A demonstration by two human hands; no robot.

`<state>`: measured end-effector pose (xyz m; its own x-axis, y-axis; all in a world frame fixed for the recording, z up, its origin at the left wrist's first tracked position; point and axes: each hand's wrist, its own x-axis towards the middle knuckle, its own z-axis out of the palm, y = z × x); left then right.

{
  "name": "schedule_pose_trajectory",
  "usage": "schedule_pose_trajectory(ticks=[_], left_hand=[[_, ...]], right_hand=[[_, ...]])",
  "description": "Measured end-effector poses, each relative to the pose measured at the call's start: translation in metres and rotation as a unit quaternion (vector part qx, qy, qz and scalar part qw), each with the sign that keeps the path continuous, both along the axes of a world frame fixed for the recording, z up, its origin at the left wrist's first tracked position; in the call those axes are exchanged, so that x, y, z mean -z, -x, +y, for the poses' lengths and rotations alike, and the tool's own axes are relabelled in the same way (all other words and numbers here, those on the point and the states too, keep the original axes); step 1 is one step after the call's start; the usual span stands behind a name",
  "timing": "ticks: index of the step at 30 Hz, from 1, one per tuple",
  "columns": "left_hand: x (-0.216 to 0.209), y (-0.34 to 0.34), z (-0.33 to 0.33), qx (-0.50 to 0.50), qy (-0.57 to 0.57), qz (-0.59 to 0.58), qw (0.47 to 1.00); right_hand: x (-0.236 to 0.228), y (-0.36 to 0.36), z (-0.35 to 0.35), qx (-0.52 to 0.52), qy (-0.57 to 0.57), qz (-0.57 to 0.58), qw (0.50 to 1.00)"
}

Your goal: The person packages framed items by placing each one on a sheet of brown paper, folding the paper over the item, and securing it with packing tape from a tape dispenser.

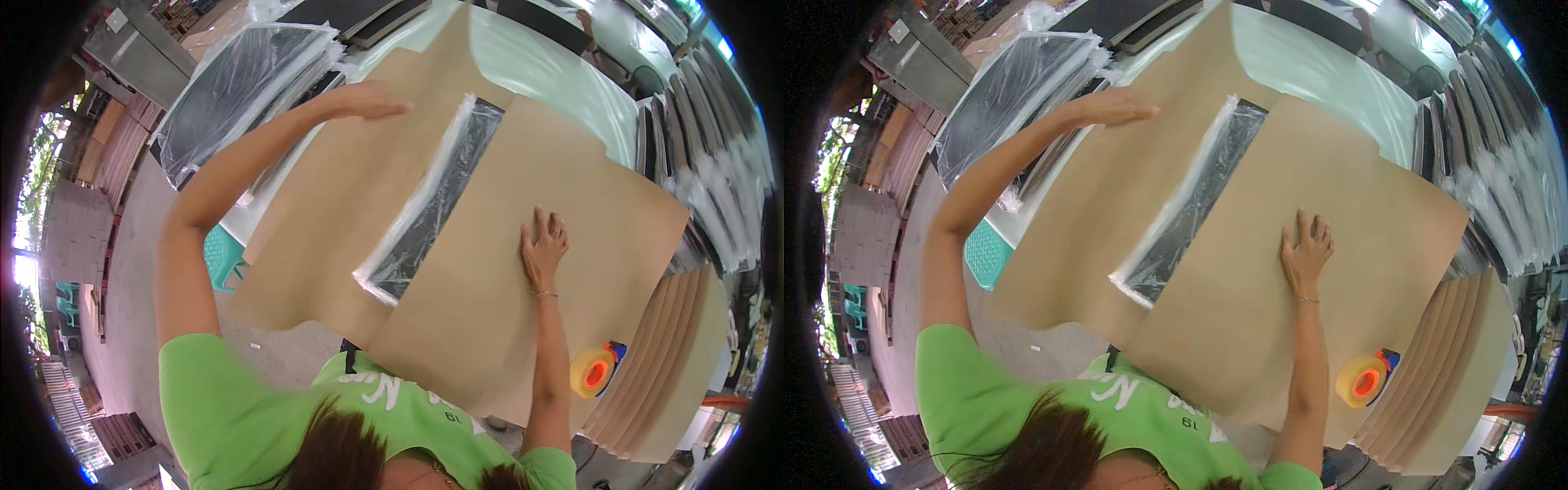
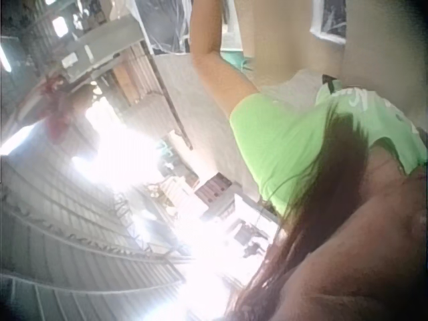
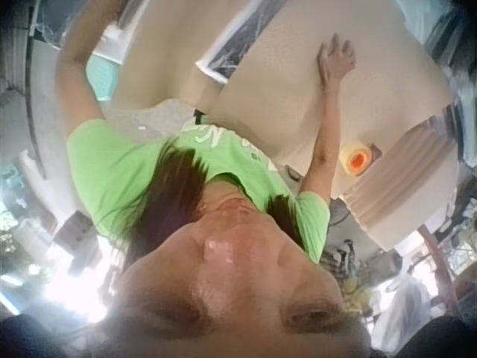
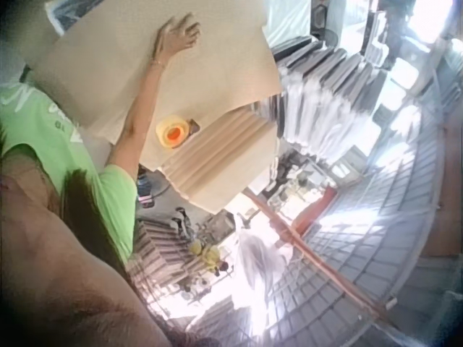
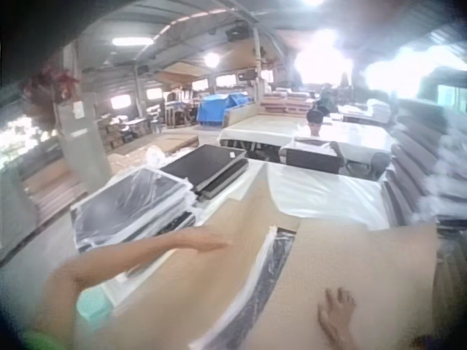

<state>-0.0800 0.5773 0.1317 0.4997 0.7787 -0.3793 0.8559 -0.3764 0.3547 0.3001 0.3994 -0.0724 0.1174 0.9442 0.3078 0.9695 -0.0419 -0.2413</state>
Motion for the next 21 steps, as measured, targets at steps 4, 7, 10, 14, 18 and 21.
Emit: schedule_pose_trajectory(ticks=[4, 7, 10, 14, 18, 21], left_hand=[[0.02, -0.098, -0.065, -0.005, -0.136, -0.165, 0.977], [0.088, -0.178, -0.086, 0.094, -0.194, -0.15, 0.965], [0.128, -0.231, -0.116, -0.027, -0.116, -0.139, 0.983], [0.151, -0.259, -0.133, -0.117, -0.048, -0.123, 0.984], [0.189, -0.266, -0.137, -0.144, -0.033, -0.094, 0.985], [0.202, -0.266, -0.14, -0.142, -0.098, -0.14, 0.975]], right_hand=[[-0.004, -0.023, -0.014, -0.125, 0.038, 0.036, 0.991], [-0.001, -0.01, -0.012, -0.113, 0.019, 0.0, 0.993], [-0.003, -0.012, -0.014, -0.11, 0.028, -0.001, 0.994], [0.002, -0.016, -0.018, -0.114, 0.035, -0.01, 0.993], [0.0, -0.017, -0.016, -0.125, 0.051, 0.0, 0.991], [-0.001, -0.019, -0.015, -0.126, 0.063, 0.016, 0.99]])
